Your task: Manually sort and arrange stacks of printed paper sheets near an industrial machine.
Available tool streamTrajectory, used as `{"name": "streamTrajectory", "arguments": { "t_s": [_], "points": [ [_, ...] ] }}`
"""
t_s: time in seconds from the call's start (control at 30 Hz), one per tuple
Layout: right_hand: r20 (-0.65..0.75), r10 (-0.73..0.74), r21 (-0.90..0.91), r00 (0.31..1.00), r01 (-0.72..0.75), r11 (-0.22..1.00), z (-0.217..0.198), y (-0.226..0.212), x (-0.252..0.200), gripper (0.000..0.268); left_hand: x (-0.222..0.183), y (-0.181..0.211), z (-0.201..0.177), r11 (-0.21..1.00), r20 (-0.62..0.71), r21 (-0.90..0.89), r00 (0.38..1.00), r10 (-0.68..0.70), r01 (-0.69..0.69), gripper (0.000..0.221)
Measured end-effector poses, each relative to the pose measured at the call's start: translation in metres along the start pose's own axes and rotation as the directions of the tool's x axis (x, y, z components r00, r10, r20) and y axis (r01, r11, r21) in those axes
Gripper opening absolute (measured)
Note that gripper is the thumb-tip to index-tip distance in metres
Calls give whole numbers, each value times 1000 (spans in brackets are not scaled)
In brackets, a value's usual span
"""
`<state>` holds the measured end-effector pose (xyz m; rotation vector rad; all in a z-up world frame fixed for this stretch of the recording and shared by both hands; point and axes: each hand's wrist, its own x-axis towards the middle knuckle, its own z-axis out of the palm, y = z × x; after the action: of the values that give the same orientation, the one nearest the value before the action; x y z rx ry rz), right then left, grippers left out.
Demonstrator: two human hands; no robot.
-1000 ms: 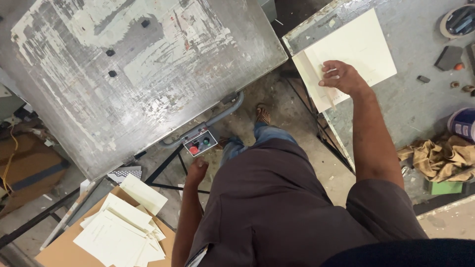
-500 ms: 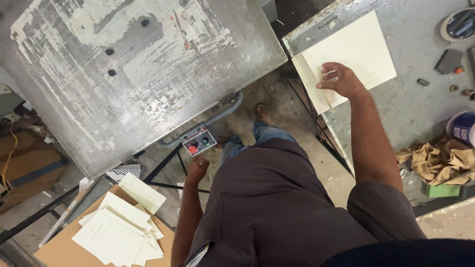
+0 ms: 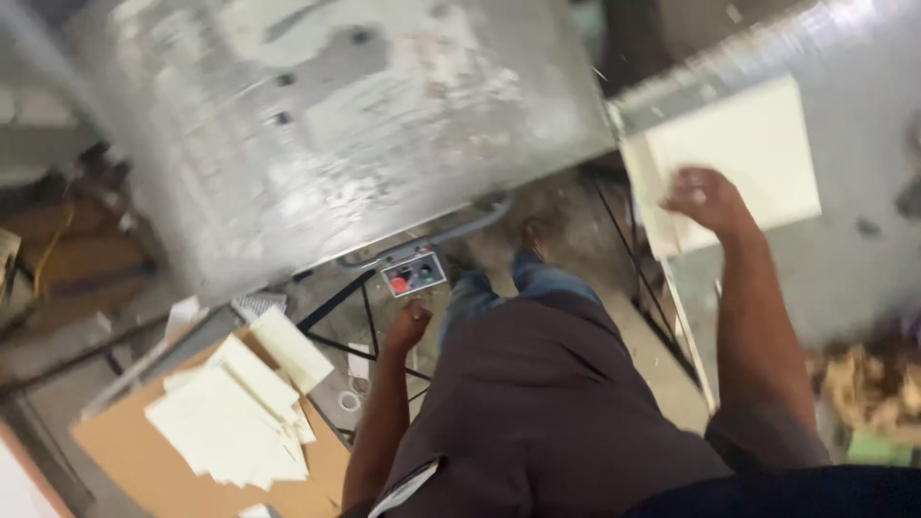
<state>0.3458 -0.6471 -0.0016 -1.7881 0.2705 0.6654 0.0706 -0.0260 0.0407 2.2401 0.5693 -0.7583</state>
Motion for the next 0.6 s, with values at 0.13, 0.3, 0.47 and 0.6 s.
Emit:
{"name": "streamTrajectory", "arguments": {
  "t_s": [0.13, 0.3, 0.47, 0.6],
  "points": [
    [14, -330, -440, 944, 302, 845, 6, -25, -25, 35, 6, -43, 29, 1000, -110, -22, 994, 18, -21, 38],
    [-209, -362, -601, 908, 173, 780, 9, -8, -33, 33, 12, -38, 30, 987, -75, 40, 985, 155, -153, 31],
    [47, -588, -615, 807, 488, 620, 102, -98, 11, 29, 67, -28, 41, 982, 2, 81, 985, 174, -173, 26],
    [419, -743, -521, 522, 808, 274, 182, -234, 99, 26, 110, 12, 17, 889, -104, -191, 909, 403, -416, 41]
  ]
}}
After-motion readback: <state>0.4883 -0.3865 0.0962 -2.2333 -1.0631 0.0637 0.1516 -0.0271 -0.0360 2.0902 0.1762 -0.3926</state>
